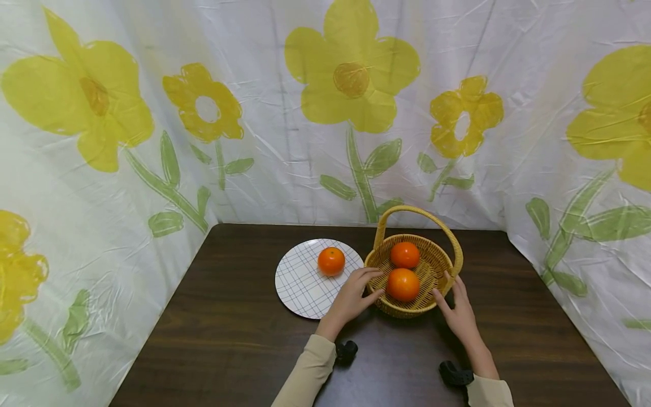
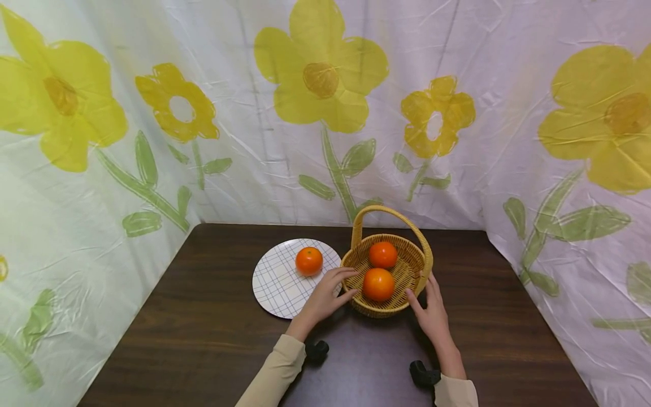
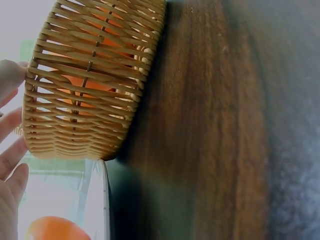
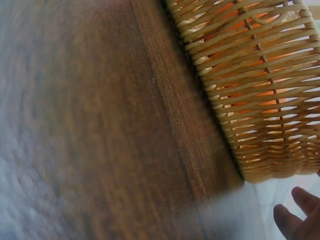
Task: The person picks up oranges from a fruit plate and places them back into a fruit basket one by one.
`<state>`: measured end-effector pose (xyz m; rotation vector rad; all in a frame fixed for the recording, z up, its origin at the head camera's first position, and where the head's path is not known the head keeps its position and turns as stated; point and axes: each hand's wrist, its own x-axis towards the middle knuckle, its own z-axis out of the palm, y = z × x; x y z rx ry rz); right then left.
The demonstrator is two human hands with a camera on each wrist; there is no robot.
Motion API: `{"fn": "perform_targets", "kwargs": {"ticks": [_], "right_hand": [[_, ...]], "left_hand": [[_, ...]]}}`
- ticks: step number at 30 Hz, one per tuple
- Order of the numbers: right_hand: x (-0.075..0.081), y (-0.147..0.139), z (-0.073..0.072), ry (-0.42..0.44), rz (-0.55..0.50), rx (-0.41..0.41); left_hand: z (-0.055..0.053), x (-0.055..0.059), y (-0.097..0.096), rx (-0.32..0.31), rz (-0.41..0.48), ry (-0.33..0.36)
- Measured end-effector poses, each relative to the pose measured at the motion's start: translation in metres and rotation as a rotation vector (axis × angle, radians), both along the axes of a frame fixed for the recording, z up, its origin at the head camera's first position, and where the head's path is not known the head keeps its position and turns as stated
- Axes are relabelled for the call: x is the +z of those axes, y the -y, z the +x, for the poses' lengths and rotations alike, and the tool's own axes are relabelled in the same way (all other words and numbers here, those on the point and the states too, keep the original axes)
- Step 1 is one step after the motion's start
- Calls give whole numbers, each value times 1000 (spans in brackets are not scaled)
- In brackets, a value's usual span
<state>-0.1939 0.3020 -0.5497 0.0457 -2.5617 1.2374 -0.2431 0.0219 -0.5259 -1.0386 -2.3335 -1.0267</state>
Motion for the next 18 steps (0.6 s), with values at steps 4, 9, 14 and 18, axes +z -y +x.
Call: {"fn": "perform_targets", "kwargs": {"ticks": [4,9,14,18], "right_hand": [[0,0,0,7,-3,2],[2,0,0,12,1,0],[2,0,0,20,3,-4],[2,0,0,27,4,-2]], "left_hand": [[0,-2,3,7,24,-9],[0,-4,6,26,53,-19],[-1,-5,9,35,70,-44],[0,-6,11,33,82,-43]]}}
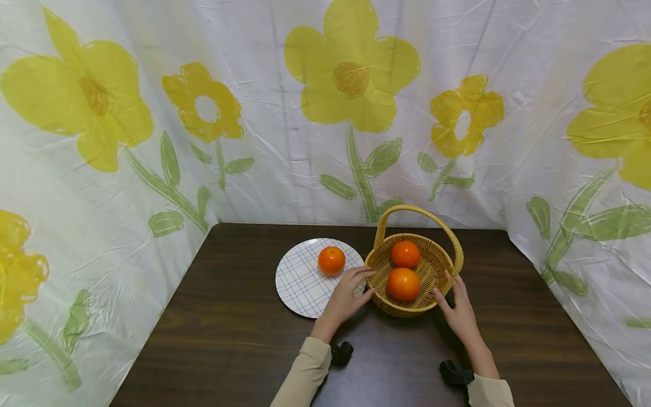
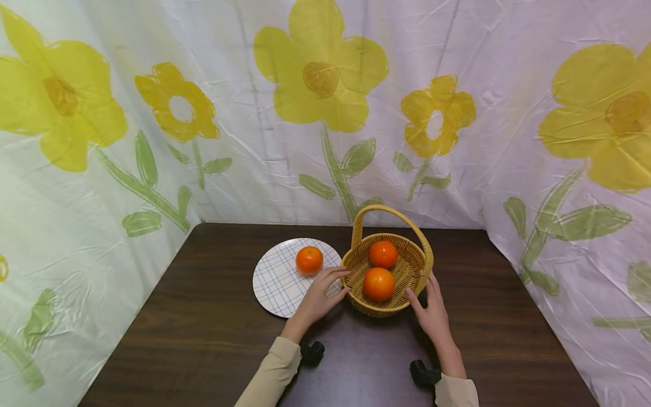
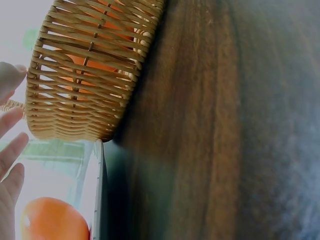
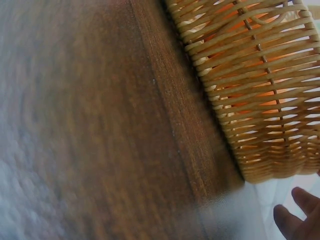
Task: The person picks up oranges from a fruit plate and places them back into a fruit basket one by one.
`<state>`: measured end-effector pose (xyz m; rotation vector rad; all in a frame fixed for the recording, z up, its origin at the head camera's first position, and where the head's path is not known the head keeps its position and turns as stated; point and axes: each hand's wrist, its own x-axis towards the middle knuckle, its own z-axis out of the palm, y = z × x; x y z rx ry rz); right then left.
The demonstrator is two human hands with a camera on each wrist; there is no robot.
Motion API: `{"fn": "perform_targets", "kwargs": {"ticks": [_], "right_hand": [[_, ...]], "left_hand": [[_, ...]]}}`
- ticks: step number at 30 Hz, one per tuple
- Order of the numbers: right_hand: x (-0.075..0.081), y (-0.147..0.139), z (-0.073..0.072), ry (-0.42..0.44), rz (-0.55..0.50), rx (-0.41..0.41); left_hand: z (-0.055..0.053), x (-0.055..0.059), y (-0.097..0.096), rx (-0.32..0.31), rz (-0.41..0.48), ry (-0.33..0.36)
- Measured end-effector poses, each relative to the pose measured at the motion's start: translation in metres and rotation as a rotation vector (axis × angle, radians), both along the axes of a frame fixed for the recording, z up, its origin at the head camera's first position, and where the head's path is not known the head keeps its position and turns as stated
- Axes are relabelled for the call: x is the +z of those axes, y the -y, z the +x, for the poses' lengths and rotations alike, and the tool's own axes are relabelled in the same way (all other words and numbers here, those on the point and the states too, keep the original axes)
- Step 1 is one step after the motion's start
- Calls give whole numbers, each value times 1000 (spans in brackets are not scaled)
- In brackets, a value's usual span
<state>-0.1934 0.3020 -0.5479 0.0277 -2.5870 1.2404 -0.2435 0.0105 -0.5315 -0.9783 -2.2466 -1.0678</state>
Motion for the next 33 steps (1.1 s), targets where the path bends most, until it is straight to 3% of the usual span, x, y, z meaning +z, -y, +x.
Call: {"fn": "perform_targets", "kwargs": {"ticks": [13,23,33], "right_hand": [[-1,0,1,-19,-4,4],[-1,0,0,-26,-8,3],[-2,-1,-1,-20,-15,12]], "left_hand": [[3,-7,11,55,37,93],[0,-8,21,112,68,27],[-6,-8,31,165,109,55]]}}
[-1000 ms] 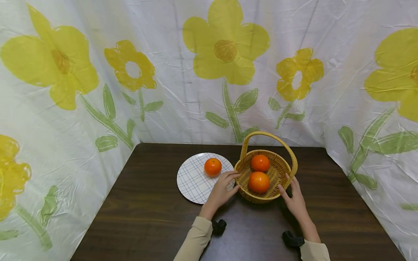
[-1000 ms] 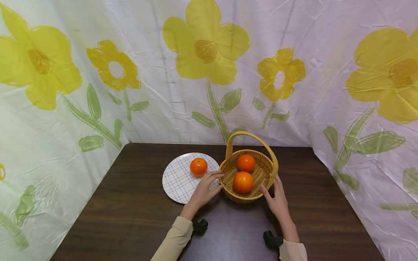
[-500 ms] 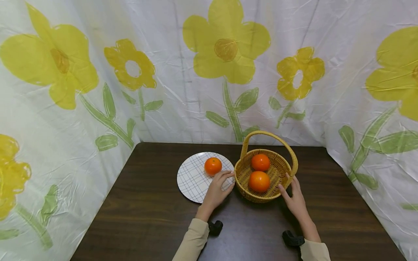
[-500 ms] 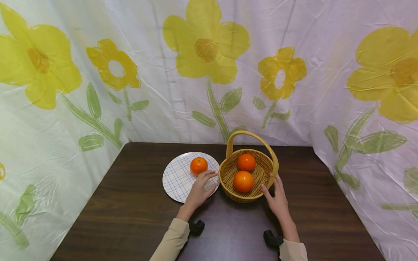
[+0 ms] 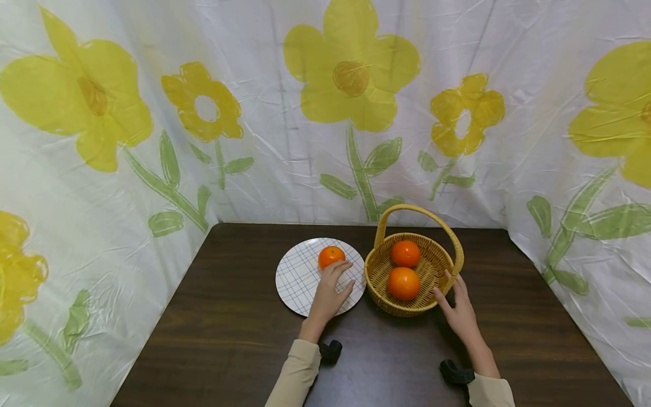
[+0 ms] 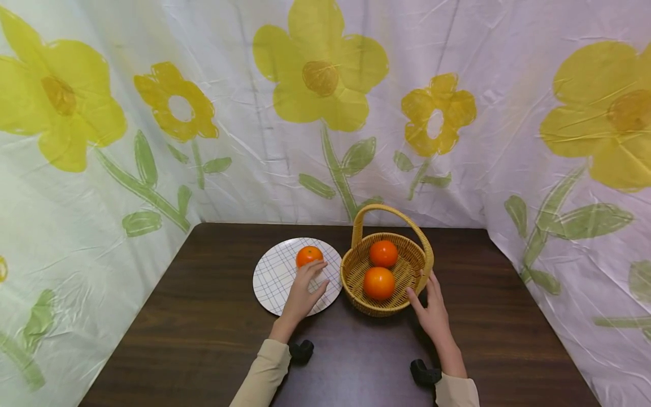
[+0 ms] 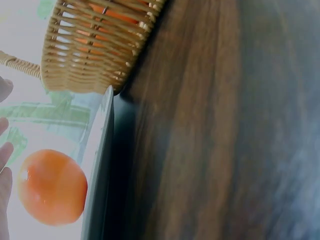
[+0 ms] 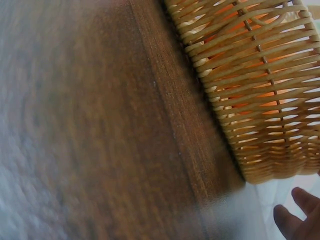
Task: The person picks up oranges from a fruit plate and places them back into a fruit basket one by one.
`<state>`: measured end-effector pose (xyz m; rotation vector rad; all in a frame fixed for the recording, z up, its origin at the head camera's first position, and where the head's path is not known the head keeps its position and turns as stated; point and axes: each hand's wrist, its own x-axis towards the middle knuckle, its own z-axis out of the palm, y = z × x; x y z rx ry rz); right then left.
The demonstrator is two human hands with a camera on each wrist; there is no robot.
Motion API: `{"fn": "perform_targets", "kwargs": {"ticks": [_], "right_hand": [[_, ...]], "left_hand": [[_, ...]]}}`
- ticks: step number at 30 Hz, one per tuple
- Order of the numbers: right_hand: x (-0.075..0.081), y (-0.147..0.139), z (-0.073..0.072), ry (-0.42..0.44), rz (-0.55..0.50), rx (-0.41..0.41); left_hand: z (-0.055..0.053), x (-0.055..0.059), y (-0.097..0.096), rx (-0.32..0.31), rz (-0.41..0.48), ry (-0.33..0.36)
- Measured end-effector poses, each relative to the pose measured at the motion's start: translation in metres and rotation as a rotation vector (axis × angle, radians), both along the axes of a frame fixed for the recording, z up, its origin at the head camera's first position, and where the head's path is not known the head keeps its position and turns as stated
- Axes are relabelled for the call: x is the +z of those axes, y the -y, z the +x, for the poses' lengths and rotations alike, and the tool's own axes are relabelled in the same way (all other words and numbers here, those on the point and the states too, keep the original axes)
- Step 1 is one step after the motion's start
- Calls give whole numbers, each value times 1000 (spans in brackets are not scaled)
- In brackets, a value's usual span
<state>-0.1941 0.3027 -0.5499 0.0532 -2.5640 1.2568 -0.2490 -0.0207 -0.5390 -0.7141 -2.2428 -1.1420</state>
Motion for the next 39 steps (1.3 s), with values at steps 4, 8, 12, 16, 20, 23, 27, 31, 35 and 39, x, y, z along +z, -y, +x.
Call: {"fn": "perform_targets", "kwargs": {"ticks": [4,8,12,16,20,23,27,31,35,39], "right_hand": [[0,0,0,-4,-2,-1],[-1,0,1,-2,4,-6],[-1,0,1,5,9,-8],[-2,0,2,7,12,-14],[-2,0,2,3,7,-15],[-1,1,2,3,5,-12],[0,1,1,-2,10,-8],[0,1,0,-10,17,-6],[0,1,0,-13,16,-4],[0,1,0,-12,8,-2]], "left_hand": [[-1,0,3,8,-2,-12],[-1,-1,5,13,-3,-28],[-2,-2,7,27,-4,-14],[-4,-3,8,50,-8,26],[-6,-3,9,60,-13,59],[-7,-2,10,73,-19,71],[-10,-1,11,91,-22,92],[-12,-1,12,107,-20,121],[-13,-2,13,121,-15,135],[-14,-2,14,127,-11,140]]}}
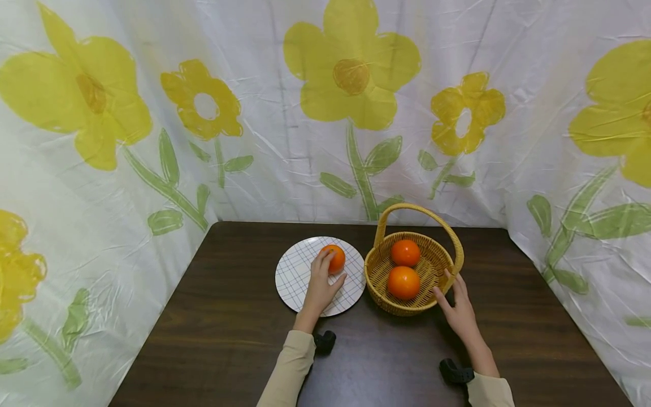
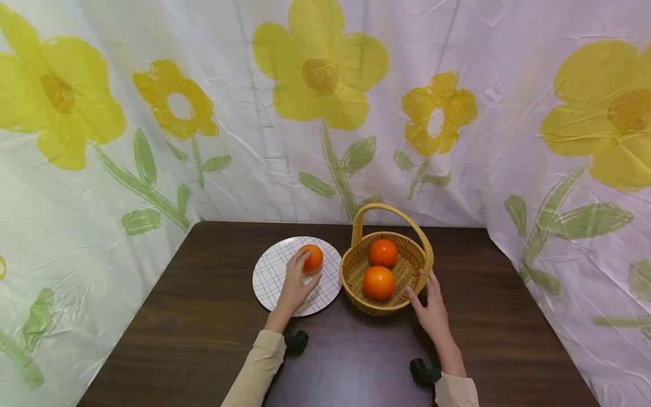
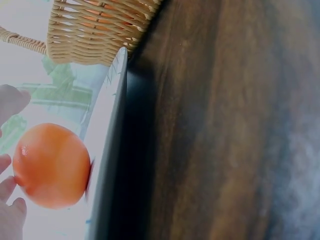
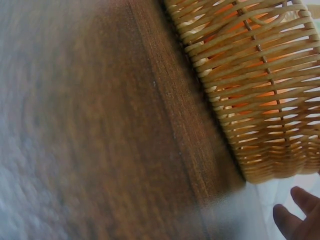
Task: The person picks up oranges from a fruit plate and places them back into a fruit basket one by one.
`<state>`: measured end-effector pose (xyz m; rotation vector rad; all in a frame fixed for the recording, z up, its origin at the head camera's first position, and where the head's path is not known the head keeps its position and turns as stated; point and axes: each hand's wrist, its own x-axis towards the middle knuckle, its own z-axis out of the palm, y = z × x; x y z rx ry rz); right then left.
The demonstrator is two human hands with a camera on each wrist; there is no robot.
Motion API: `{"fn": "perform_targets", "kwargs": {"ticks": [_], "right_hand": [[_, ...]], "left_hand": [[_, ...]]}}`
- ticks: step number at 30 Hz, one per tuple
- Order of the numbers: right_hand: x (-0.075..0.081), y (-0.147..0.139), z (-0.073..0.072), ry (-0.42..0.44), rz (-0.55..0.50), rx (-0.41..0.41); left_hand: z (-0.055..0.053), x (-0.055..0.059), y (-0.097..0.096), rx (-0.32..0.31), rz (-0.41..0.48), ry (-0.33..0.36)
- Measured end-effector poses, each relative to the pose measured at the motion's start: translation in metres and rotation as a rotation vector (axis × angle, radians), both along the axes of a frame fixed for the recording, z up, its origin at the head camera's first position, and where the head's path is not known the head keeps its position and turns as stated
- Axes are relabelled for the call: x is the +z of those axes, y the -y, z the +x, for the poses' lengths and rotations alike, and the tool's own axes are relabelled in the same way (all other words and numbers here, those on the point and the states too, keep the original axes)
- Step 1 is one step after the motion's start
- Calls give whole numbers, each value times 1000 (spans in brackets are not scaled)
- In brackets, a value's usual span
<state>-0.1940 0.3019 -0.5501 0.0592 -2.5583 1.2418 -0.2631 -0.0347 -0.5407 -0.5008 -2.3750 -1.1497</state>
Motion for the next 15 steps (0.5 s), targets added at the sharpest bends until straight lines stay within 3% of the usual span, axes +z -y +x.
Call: {"fn": "perform_targets", "kwargs": {"ticks": [8,15], "right_hand": [[1,0,0,-7,-6,4],[1,1,0,-10,-8,2]], "left_hand": [[-5,1,1,16,-3,7],[-12,2,2,31,-5,63]]}}
